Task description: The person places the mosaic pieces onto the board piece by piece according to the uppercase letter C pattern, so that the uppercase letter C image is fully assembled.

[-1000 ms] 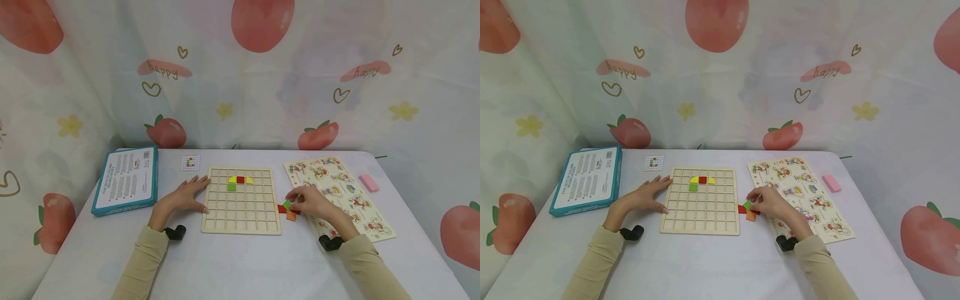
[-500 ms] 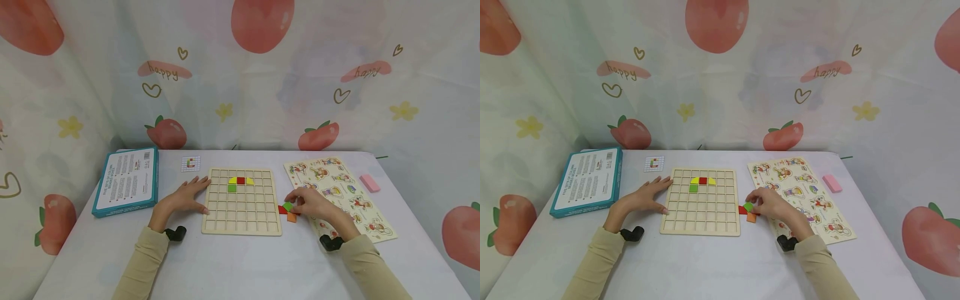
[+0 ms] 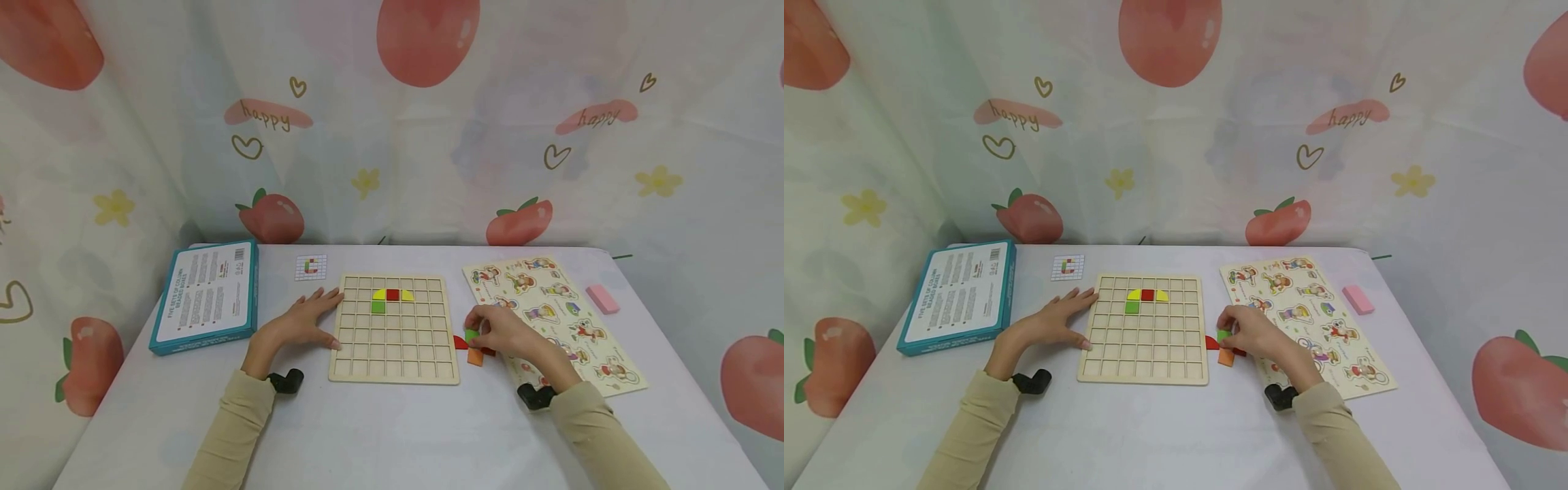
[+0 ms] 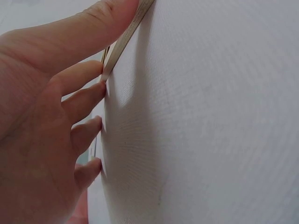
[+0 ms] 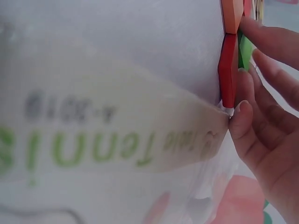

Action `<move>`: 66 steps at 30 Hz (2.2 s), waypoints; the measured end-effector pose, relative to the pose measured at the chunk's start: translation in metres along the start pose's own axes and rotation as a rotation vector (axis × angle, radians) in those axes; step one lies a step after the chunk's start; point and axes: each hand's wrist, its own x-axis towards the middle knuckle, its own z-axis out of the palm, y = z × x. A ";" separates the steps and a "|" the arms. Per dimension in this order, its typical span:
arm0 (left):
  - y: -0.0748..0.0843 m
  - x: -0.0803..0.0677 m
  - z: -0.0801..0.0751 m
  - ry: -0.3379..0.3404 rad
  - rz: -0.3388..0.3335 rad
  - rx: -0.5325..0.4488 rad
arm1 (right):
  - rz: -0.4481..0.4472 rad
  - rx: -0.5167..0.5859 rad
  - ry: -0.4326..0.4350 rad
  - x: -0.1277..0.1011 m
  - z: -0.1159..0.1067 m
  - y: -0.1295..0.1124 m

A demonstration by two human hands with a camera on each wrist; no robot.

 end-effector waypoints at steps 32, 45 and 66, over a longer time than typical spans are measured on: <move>0.002 0.000 -0.003 -0.002 0.000 0.001 | -0.090 0.129 0.084 0.023 0.014 -0.027; 0.001 0.000 -0.002 -0.006 0.012 -0.005 | -0.082 0.255 0.045 0.043 0.032 -0.054; -0.002 0.000 -0.001 -0.005 0.022 -0.002 | -0.076 0.214 0.029 0.079 0.054 -0.091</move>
